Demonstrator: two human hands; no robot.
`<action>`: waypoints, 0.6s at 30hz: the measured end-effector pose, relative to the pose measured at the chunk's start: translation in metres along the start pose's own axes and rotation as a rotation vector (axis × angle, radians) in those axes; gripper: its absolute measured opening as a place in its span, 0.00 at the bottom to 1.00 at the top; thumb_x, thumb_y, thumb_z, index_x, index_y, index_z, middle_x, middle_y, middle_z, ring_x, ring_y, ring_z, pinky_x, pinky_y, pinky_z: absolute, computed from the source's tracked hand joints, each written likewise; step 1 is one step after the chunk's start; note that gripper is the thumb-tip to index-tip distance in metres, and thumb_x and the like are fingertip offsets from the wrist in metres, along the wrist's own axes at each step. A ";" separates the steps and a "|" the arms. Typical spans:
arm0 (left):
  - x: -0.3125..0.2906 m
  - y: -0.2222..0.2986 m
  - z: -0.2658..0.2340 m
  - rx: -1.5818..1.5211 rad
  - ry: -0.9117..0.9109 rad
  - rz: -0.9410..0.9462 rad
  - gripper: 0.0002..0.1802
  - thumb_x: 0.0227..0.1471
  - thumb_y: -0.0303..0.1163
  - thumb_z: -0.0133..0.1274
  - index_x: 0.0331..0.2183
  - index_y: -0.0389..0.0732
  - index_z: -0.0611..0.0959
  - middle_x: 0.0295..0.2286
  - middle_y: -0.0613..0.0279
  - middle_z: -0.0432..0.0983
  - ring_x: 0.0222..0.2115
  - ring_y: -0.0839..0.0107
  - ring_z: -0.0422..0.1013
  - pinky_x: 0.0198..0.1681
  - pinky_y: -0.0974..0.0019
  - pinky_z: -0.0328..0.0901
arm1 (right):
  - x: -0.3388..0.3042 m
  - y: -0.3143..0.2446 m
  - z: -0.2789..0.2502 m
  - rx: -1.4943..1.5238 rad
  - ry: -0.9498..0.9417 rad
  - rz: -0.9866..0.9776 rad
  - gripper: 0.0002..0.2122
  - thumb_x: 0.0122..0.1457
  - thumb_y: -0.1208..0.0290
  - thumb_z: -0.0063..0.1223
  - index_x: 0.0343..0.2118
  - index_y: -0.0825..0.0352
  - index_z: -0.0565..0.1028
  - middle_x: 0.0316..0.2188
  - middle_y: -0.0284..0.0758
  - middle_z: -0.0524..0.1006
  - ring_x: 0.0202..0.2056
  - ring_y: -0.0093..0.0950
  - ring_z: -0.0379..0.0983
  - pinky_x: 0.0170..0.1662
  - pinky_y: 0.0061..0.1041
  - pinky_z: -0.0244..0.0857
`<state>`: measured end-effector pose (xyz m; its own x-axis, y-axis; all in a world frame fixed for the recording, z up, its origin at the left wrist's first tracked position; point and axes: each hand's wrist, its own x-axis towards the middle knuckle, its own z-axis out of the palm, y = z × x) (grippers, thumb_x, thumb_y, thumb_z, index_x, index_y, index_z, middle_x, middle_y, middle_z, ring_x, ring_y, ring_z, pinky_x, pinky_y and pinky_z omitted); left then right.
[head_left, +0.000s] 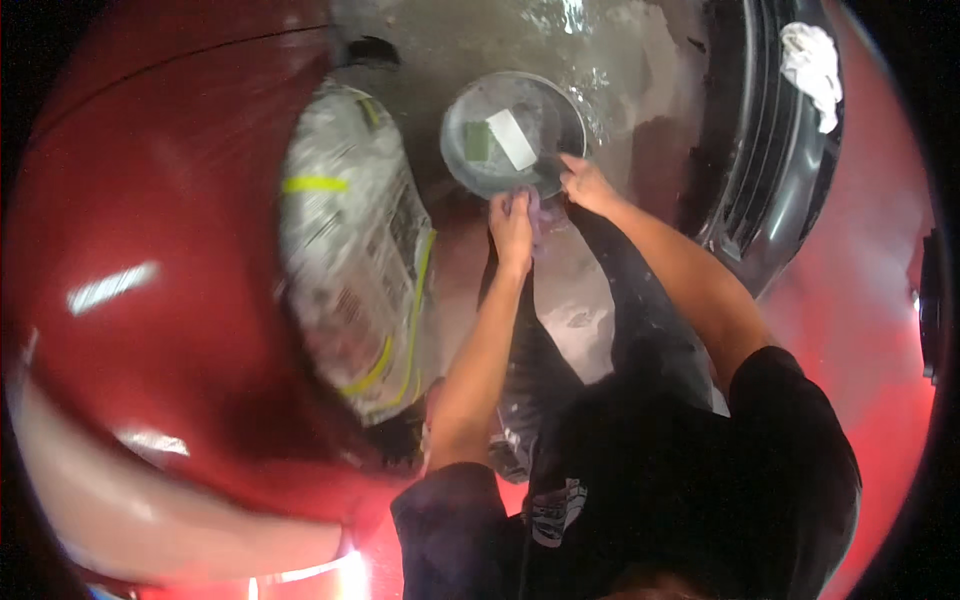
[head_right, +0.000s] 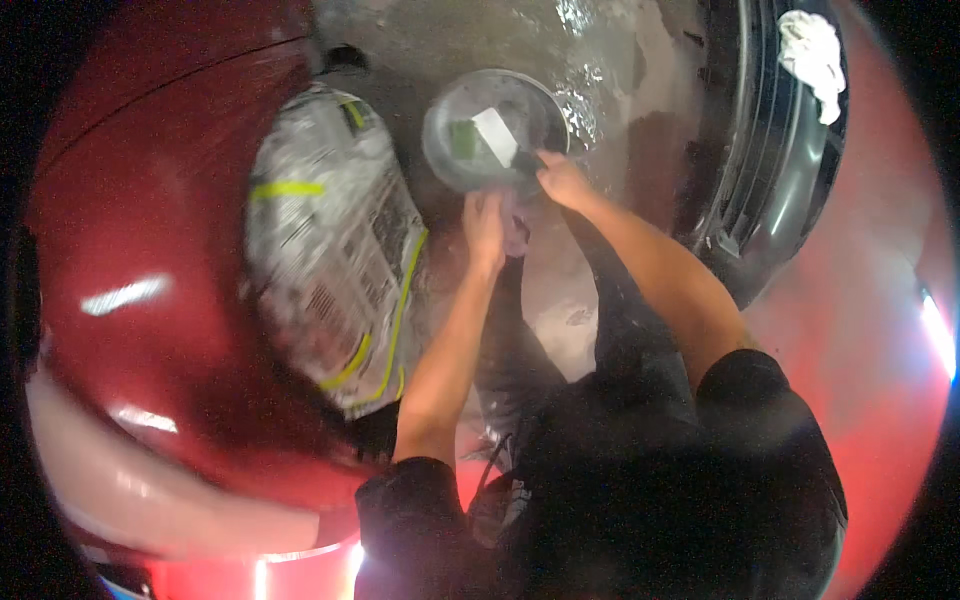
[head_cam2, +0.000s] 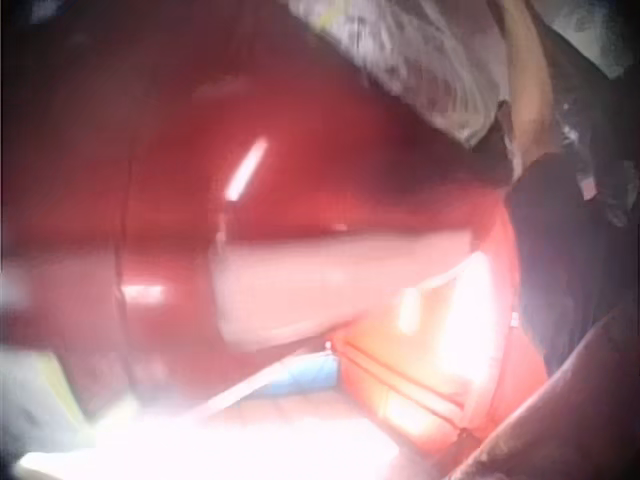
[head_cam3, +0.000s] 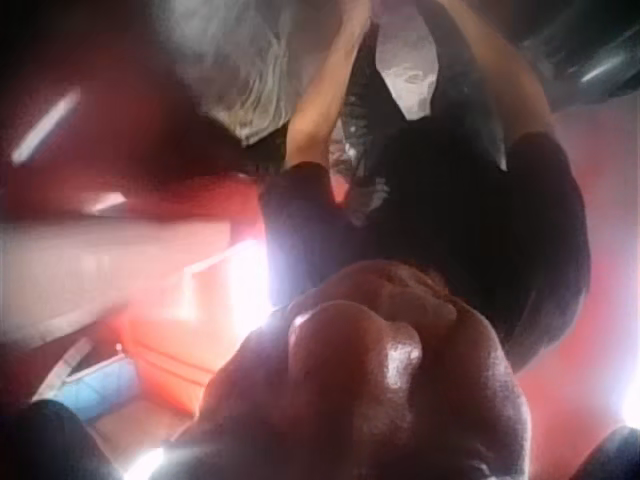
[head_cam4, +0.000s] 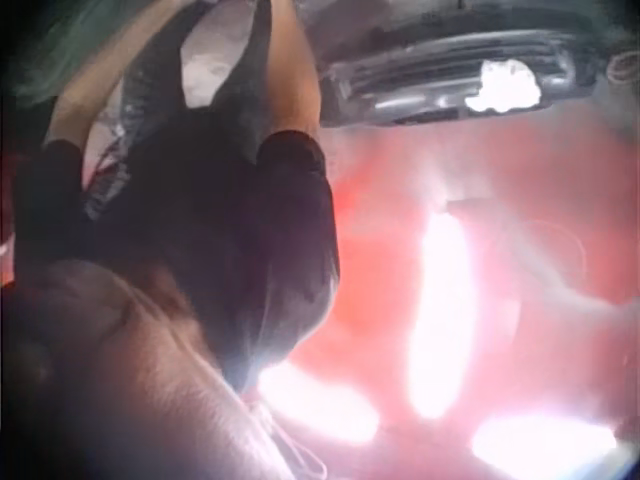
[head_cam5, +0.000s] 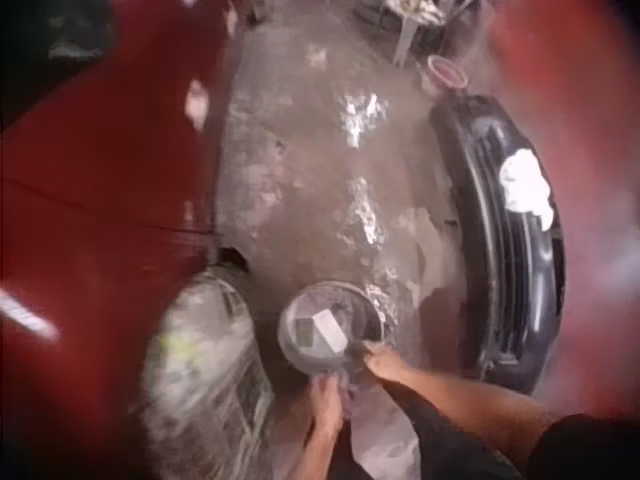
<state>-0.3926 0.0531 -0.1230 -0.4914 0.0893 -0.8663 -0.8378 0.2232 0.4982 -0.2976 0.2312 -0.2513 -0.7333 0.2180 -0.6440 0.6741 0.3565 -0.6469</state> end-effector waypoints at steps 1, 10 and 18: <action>0.036 -0.015 0.015 -0.030 -0.009 -0.040 0.16 0.61 0.35 0.57 0.44 0.32 0.77 0.35 0.58 0.77 0.37 0.69 0.74 0.43 0.61 0.70 | 0.023 0.044 0.017 -0.180 0.085 -0.220 0.28 0.60 0.75 0.49 0.66 0.71 0.66 0.57 0.55 0.75 0.54 0.57 0.74 0.58 0.41 0.70; 0.298 -0.175 0.050 0.945 0.110 0.649 0.26 0.55 0.31 0.58 0.55 0.37 0.76 0.46 0.36 0.75 0.51 0.39 0.72 0.57 0.44 0.65 | 0.173 0.106 0.094 -0.613 0.020 0.018 0.36 0.59 0.75 0.55 0.71 0.62 0.58 0.54 0.54 0.77 0.52 0.53 0.77 0.57 0.44 0.70; 0.271 -0.127 0.012 0.968 -0.087 0.544 0.32 0.56 0.32 0.60 0.60 0.35 0.73 0.46 0.43 0.79 0.48 0.51 0.77 0.54 0.54 0.69 | 0.148 0.097 0.051 -0.075 -0.014 -0.111 0.19 0.61 0.78 0.46 0.55 0.69 0.79 0.49 0.54 0.80 0.51 0.49 0.78 0.56 0.39 0.70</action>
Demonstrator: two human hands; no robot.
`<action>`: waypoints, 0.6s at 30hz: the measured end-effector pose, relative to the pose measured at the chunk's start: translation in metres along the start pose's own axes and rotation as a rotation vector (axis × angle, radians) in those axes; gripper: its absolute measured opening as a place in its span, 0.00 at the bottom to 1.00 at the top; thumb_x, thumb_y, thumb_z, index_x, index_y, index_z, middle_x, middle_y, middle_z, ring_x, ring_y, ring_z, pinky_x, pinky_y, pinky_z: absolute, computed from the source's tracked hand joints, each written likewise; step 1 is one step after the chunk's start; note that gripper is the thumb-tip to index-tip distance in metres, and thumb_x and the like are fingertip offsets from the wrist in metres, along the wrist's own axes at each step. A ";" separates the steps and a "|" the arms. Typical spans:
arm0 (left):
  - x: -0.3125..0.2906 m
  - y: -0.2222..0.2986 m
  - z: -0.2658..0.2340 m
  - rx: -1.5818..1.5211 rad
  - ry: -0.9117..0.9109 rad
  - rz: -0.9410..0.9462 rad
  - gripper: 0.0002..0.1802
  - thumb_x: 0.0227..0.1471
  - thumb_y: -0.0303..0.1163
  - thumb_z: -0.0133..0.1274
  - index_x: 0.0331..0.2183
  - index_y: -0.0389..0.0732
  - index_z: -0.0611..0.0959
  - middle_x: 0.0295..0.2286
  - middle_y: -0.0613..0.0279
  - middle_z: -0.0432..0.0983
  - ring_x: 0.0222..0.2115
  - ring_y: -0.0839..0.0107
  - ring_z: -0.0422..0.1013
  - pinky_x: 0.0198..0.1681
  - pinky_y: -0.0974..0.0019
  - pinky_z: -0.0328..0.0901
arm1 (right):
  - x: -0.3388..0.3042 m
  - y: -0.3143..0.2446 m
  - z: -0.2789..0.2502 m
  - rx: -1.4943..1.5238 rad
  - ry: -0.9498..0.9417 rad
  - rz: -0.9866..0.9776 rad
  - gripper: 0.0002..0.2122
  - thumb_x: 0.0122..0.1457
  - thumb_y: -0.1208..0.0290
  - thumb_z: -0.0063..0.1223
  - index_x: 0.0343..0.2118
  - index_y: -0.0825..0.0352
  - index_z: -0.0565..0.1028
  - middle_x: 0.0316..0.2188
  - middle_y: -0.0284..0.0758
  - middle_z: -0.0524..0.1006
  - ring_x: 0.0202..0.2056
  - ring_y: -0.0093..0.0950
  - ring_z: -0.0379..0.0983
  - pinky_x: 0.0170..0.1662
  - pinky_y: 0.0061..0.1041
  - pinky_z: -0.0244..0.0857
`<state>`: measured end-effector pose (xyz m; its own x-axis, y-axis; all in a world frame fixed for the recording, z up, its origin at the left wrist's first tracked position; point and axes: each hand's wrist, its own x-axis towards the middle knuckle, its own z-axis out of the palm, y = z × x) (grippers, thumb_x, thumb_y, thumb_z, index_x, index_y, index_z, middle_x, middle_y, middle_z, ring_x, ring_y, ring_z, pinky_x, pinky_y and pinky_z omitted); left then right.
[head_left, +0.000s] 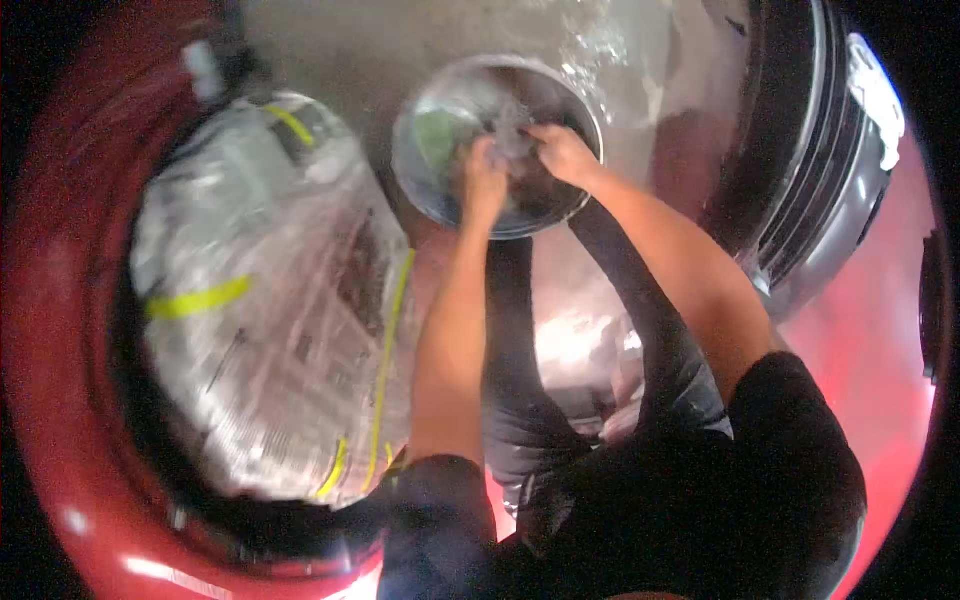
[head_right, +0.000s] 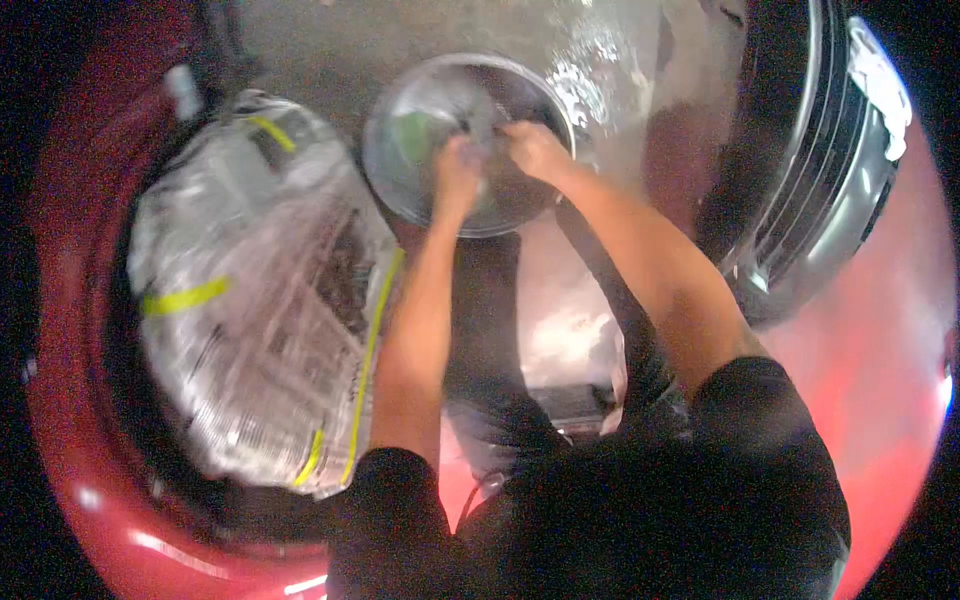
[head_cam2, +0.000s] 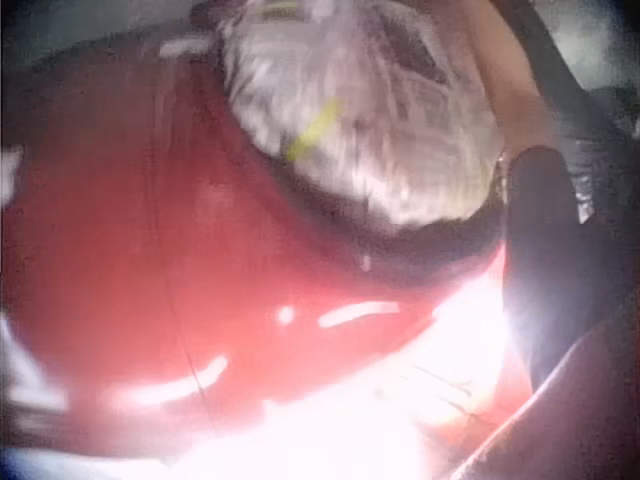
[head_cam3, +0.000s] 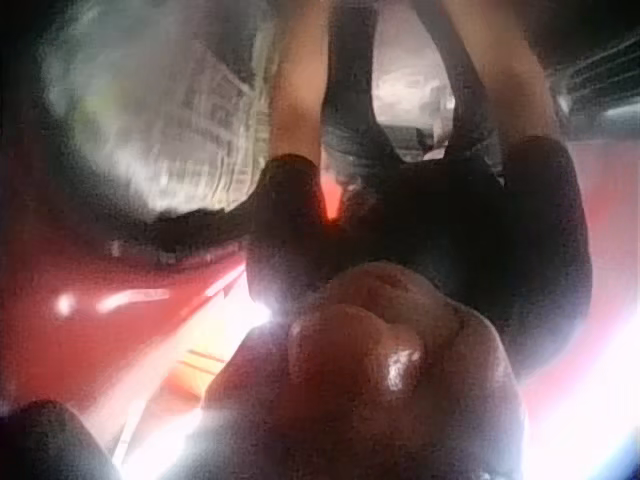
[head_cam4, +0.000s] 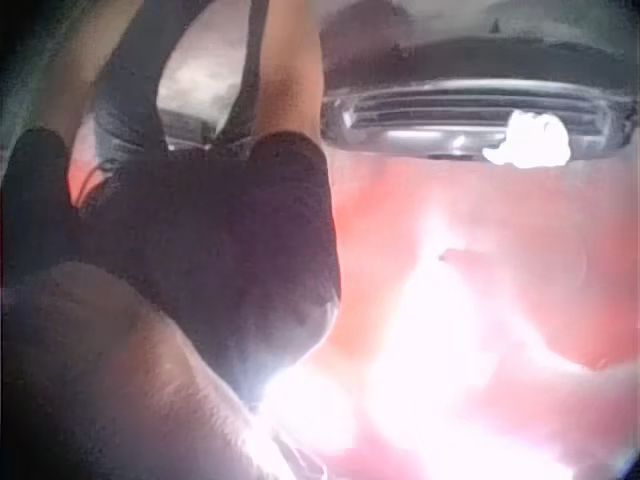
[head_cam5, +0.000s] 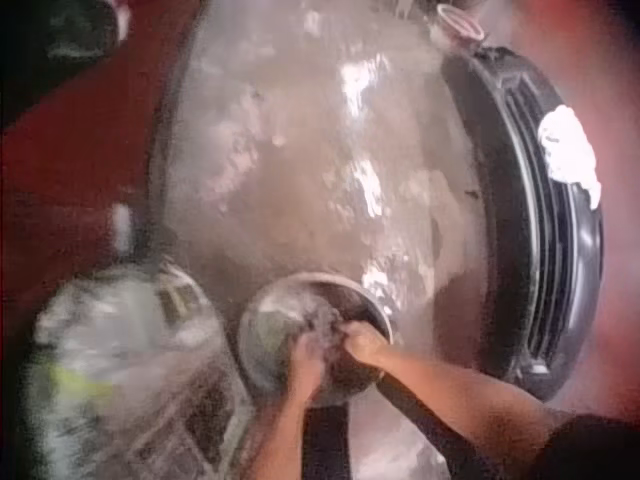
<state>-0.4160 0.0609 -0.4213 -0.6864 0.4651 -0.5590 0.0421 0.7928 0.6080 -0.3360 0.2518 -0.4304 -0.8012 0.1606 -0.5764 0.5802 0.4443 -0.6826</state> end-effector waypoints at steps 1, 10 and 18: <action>-0.019 0.023 -0.014 -0.357 0.004 -0.137 0.26 0.57 0.31 0.60 0.56 0.35 0.76 0.47 0.46 0.79 0.47 0.55 0.76 0.52 0.54 0.69 | -0.021 -0.003 -0.012 -0.026 0.043 -0.086 0.20 0.62 0.79 0.45 0.56 0.69 0.78 0.50 0.52 0.81 0.51 0.46 0.79 0.56 0.36 0.71; -0.311 0.264 -0.314 -0.523 0.565 -0.093 0.20 0.57 0.31 0.63 0.50 0.35 0.80 0.47 0.54 0.72 0.49 0.63 0.70 0.52 0.59 0.69 | -0.190 -0.099 -0.150 0.089 -0.150 -0.213 0.24 0.64 0.74 0.43 0.64 0.65 0.73 0.57 0.39 0.78 0.54 0.28 0.74 0.59 0.28 0.68; -0.446 0.391 -0.557 -0.237 1.328 0.239 0.16 0.57 0.26 0.58 0.47 0.34 0.78 0.43 0.46 0.75 0.46 0.52 0.73 0.51 0.53 0.67 | -0.265 -0.306 -0.294 0.309 -0.252 0.048 0.26 0.57 0.76 0.41 0.59 0.61 0.78 0.32 0.29 0.77 0.30 0.18 0.71 0.31 0.21 0.70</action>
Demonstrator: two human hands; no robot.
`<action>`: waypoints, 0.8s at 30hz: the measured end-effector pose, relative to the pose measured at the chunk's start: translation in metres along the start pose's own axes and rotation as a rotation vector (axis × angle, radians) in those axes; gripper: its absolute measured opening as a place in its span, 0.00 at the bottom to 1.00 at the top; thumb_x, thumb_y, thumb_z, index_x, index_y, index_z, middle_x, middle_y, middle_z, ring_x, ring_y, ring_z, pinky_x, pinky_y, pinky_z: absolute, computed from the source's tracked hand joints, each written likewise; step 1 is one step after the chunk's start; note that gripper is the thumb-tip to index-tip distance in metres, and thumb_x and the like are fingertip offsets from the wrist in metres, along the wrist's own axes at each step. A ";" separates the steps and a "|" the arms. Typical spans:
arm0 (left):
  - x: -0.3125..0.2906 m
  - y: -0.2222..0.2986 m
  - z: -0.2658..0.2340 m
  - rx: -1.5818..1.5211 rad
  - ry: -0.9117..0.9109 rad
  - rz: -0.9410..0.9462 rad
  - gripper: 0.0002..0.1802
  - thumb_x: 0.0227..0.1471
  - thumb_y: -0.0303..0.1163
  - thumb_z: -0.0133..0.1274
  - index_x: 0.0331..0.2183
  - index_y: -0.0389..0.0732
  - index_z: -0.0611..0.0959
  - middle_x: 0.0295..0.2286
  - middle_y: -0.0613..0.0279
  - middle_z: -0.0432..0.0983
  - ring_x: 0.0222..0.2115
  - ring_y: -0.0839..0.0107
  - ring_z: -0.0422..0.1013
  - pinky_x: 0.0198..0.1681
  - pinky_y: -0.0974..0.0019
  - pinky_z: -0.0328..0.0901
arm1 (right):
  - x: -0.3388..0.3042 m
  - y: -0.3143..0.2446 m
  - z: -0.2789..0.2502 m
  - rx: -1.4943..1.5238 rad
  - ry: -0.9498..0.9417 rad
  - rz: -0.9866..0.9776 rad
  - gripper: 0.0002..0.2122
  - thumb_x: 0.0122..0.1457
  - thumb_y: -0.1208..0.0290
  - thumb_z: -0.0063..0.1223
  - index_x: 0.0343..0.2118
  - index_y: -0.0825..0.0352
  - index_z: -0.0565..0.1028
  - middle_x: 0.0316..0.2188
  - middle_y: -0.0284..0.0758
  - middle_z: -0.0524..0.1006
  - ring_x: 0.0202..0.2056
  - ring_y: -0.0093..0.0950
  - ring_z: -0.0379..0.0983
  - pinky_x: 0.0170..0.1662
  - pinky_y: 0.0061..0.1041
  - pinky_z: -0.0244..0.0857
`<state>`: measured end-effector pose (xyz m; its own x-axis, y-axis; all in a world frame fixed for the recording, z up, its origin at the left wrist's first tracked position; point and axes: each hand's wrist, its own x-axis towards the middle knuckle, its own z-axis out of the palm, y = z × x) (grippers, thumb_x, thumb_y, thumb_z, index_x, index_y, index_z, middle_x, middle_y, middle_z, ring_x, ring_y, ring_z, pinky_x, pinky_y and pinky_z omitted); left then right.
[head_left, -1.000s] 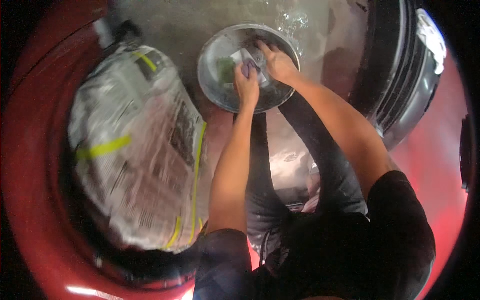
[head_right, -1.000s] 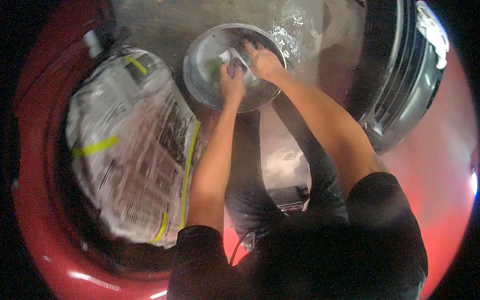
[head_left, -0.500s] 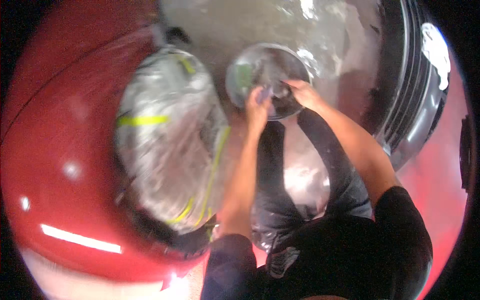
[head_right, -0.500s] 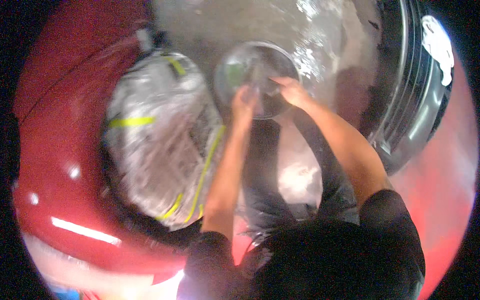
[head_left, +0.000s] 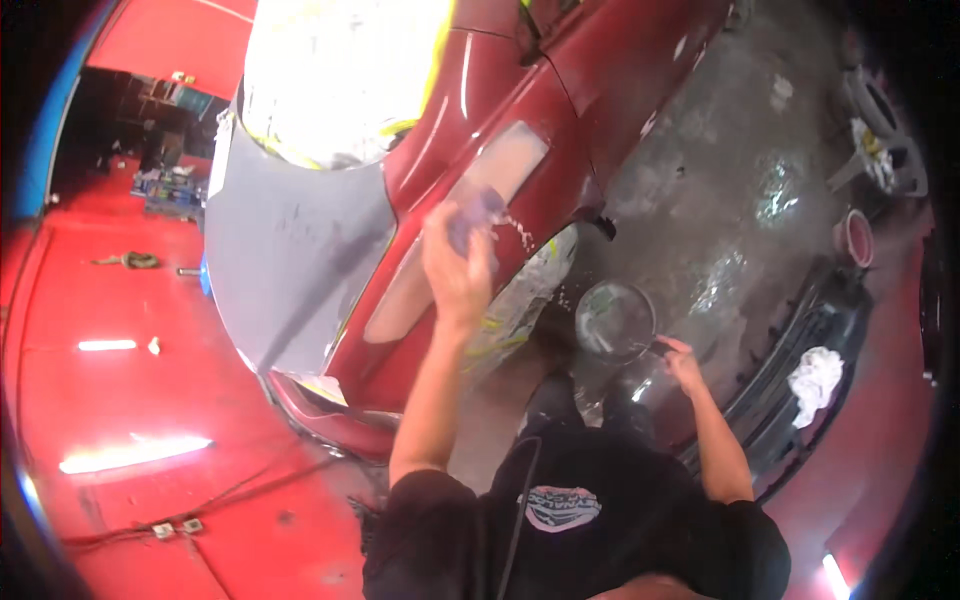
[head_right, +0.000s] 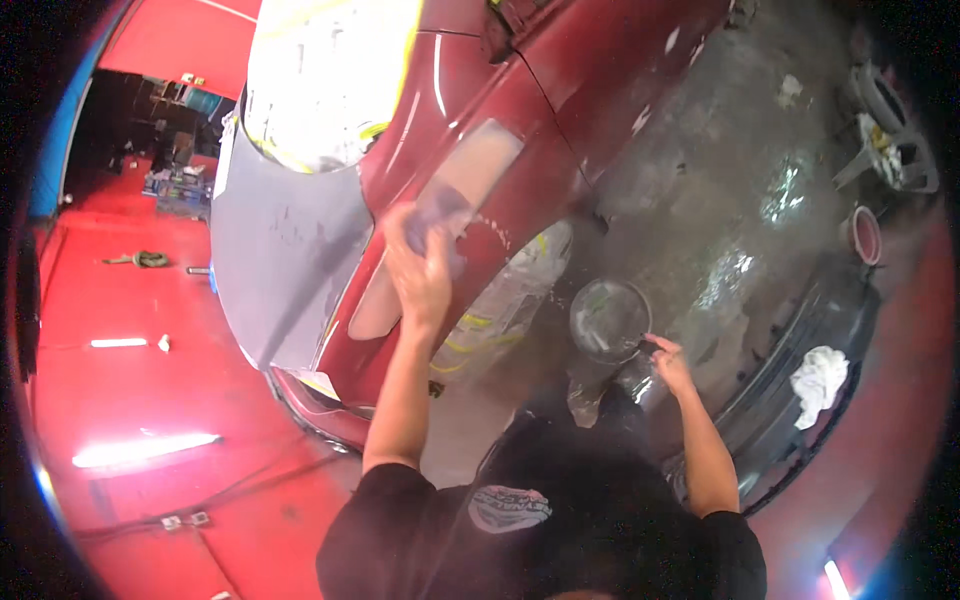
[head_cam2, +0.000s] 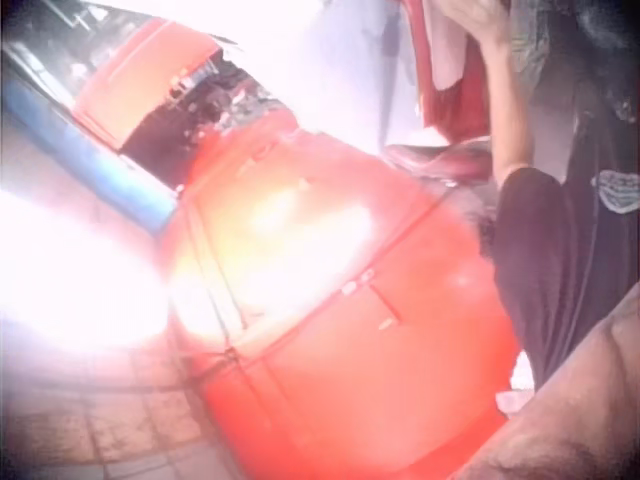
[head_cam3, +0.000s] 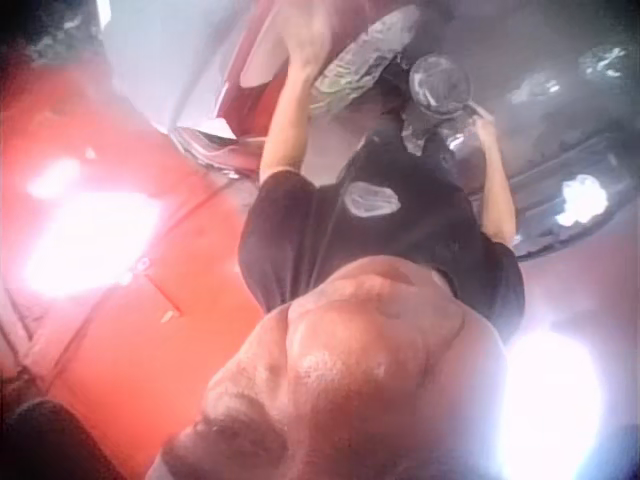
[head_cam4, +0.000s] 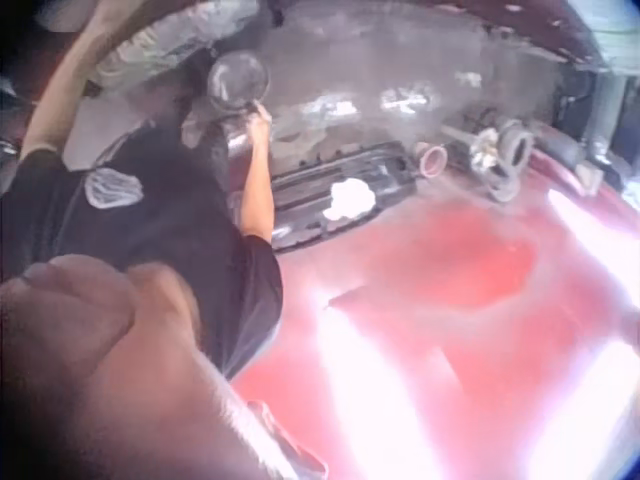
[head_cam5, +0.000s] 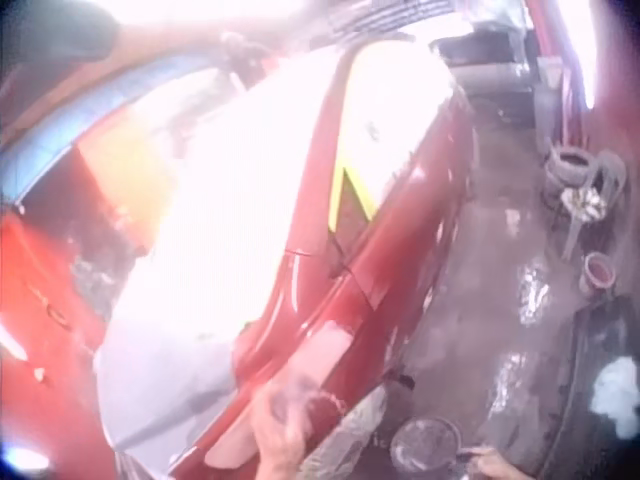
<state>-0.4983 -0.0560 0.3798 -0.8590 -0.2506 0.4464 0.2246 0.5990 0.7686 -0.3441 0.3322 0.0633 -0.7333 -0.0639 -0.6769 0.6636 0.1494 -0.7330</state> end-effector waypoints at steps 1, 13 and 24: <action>0.029 0.018 -0.007 0.083 0.073 0.141 0.16 0.57 0.26 0.58 0.47 0.35 0.78 0.43 0.47 0.76 0.46 0.51 0.73 0.51 0.52 0.67 | -0.007 -0.021 -0.002 0.029 0.017 -0.020 0.26 0.55 0.76 0.42 0.58 0.61 0.79 0.32 0.30 0.78 0.32 0.19 0.72 0.32 0.22 0.71; 0.180 -0.069 0.026 0.529 0.018 0.185 0.14 0.55 0.40 0.59 0.36 0.39 0.84 0.38 0.49 0.81 0.44 0.50 0.74 0.49 0.48 0.66 | -0.031 -0.075 0.047 0.042 0.189 -0.066 0.25 0.55 0.76 0.43 0.58 0.66 0.78 0.29 0.34 0.80 0.28 0.22 0.75 0.29 0.23 0.71; 0.208 -0.049 0.051 0.283 -0.022 0.301 0.18 0.55 0.40 0.60 0.42 0.37 0.82 0.37 0.47 0.79 0.39 0.47 0.76 0.44 0.47 0.69 | -0.024 -0.167 0.115 -0.047 0.076 -0.169 0.20 0.62 0.75 0.45 0.56 0.68 0.78 0.40 0.33 0.82 0.36 0.22 0.78 0.37 0.21 0.73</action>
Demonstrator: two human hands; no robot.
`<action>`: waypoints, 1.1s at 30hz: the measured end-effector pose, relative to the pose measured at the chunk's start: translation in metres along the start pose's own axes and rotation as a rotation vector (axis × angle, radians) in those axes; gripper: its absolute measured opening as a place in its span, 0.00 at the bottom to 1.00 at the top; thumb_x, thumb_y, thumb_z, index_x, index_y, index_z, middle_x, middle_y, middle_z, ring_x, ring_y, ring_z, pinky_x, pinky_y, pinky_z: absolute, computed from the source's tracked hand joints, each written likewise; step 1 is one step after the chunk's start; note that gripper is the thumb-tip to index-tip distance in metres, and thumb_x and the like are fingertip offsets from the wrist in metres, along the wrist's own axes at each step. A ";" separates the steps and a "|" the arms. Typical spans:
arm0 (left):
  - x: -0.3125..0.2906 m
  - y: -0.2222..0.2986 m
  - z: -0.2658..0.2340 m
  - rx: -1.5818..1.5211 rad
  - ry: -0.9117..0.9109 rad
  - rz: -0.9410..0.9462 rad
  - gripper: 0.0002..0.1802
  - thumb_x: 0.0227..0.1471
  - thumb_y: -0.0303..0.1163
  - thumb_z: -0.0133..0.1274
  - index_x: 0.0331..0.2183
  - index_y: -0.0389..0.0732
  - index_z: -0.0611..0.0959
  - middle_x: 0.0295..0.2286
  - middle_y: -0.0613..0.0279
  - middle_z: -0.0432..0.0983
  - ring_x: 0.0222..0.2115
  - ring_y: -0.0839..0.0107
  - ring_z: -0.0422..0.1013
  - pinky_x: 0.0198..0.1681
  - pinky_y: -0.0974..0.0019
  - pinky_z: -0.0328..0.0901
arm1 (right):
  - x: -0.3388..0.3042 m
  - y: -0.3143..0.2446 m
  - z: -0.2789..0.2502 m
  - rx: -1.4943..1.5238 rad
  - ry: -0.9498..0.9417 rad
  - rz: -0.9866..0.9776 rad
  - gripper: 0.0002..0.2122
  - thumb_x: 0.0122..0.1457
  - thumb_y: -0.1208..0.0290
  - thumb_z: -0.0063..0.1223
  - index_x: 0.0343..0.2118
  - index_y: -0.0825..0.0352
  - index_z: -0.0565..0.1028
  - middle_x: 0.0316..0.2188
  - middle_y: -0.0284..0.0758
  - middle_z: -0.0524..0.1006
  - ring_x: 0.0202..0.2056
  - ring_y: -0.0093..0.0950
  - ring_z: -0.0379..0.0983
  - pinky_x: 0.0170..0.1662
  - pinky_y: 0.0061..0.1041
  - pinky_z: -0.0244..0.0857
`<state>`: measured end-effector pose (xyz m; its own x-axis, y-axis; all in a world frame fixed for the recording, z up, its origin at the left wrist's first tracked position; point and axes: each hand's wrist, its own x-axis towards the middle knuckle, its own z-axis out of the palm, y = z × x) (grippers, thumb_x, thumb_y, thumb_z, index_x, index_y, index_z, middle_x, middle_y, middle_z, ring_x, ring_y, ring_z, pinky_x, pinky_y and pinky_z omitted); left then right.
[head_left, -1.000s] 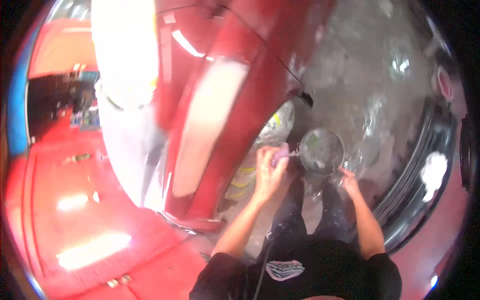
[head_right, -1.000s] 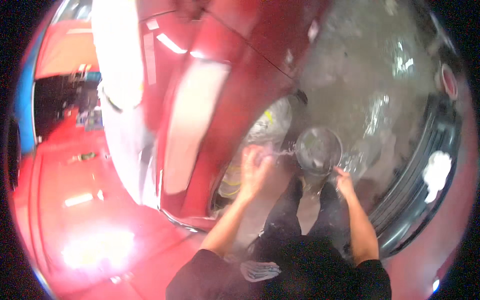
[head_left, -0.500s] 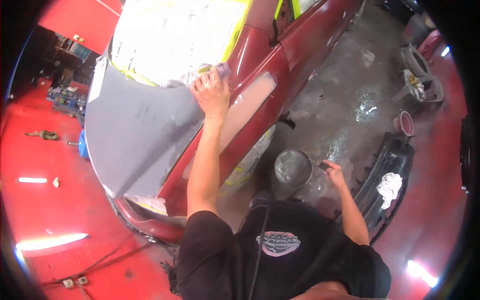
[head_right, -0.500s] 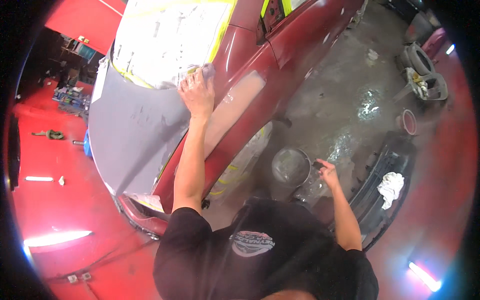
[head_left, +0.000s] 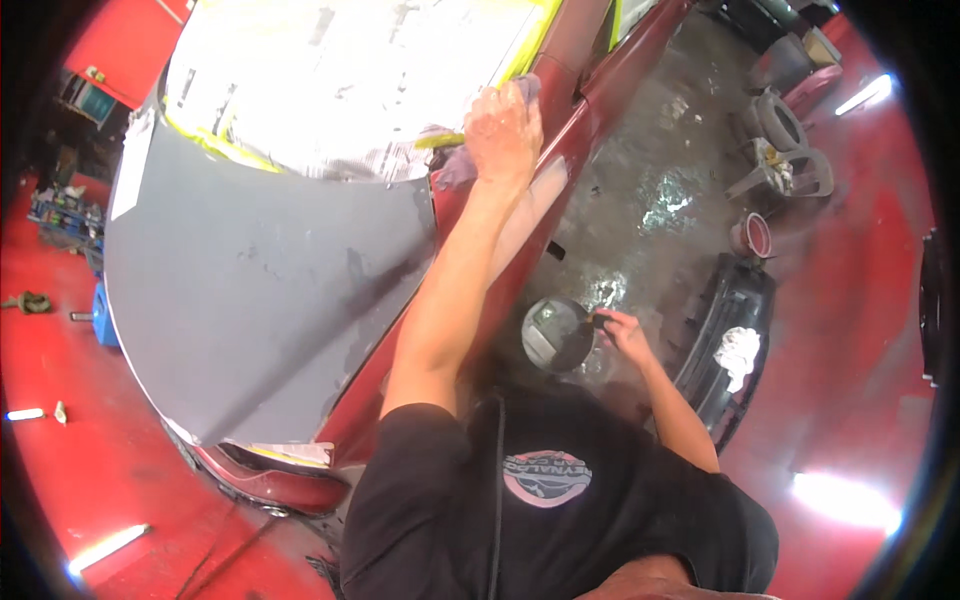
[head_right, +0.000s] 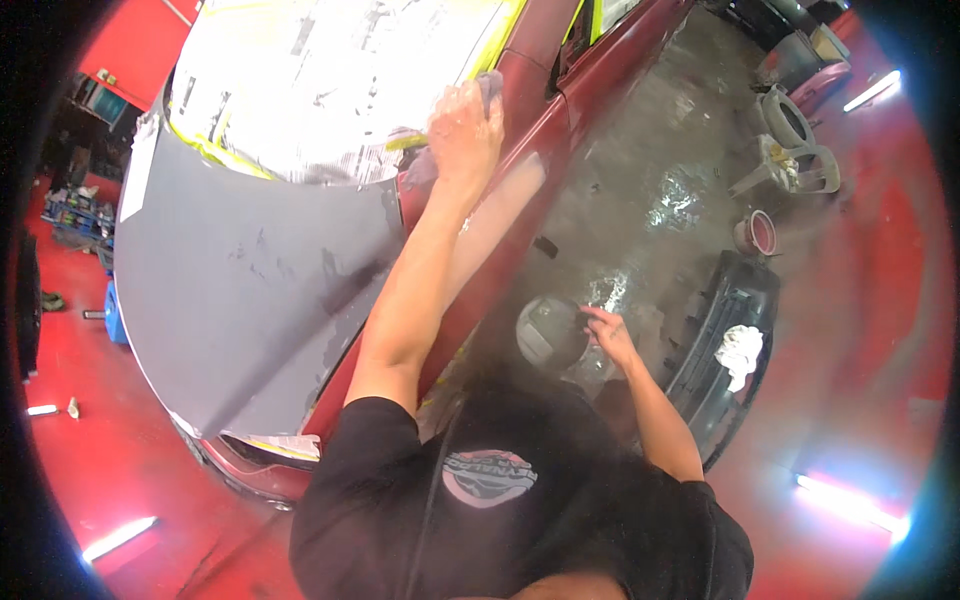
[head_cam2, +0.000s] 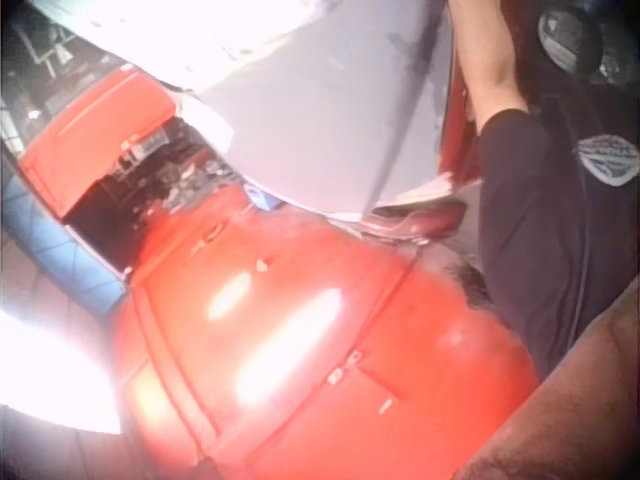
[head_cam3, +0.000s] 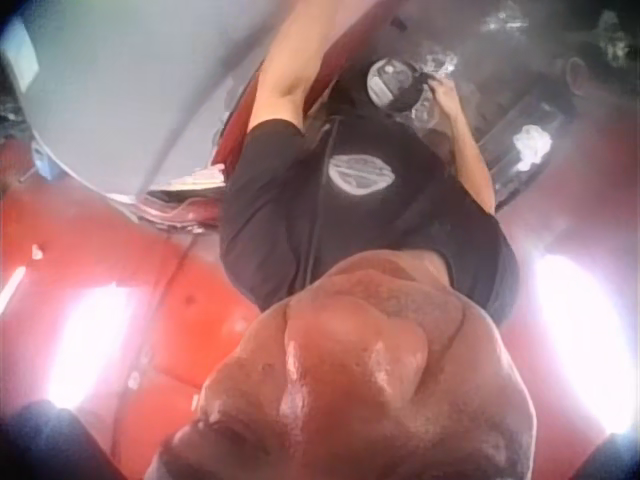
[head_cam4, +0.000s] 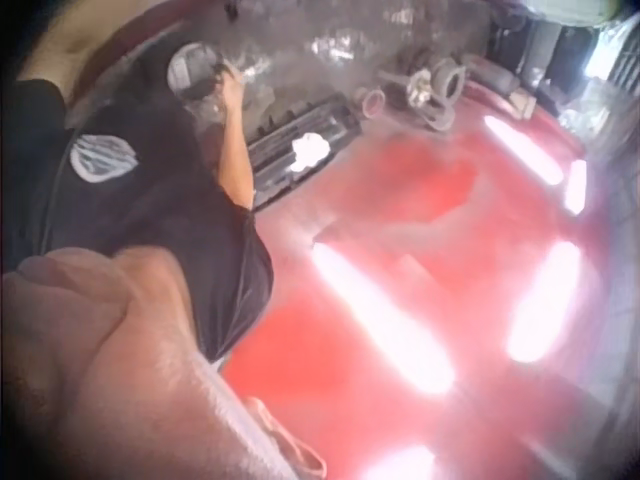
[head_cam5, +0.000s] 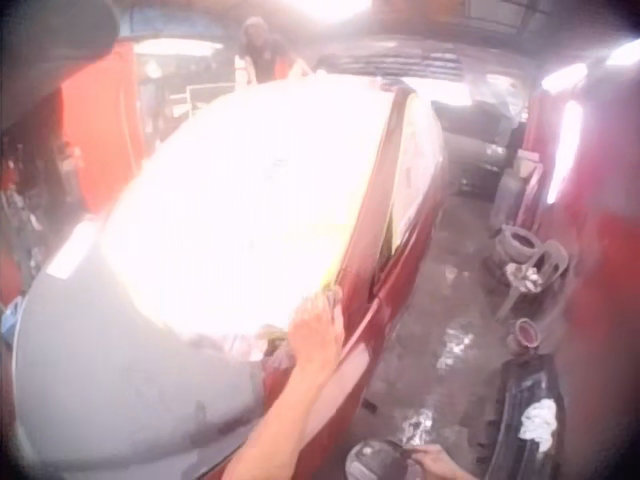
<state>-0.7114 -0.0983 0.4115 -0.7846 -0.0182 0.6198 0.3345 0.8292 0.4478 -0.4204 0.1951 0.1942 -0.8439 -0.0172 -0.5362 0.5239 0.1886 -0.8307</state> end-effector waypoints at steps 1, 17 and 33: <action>-0.013 -0.009 -0.006 -0.032 -0.036 0.014 0.18 0.55 0.40 0.61 0.42 0.38 0.81 0.37 0.48 0.78 0.40 0.47 0.75 0.44 0.46 0.68 | -0.001 -0.023 0.013 0.011 0.030 -0.004 0.19 0.63 0.74 0.46 0.56 0.69 0.78 0.40 0.32 0.82 0.36 0.22 0.77 0.37 0.21 0.72; 0.022 0.017 0.024 0.170 0.131 0.116 0.20 0.53 0.38 0.62 0.45 0.39 0.81 0.41 0.51 0.76 0.44 0.52 0.74 0.46 0.50 0.68 | 0.034 -0.099 -0.010 0.292 0.077 -0.265 0.16 0.66 0.73 0.50 0.55 0.71 0.74 0.40 0.39 0.82 0.36 0.28 0.79 0.37 0.28 0.76; -0.054 -0.127 -0.198 0.482 -0.125 0.372 0.13 0.52 0.28 0.58 0.41 0.41 0.85 0.42 0.54 0.75 0.45 0.55 0.71 0.44 0.53 0.68 | 0.060 -0.401 0.002 -0.376 0.473 -1.195 0.08 0.64 0.76 0.56 0.45 0.67 0.79 0.38 0.31 0.84 0.40 0.22 0.79 0.44 0.23 0.71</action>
<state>-0.6085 -0.3133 0.4484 -0.7258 0.3618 0.5851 0.3466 0.9270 -0.1433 -0.6813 0.1165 0.4949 -0.7577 -0.0347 0.6517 -0.5570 0.5548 -0.6181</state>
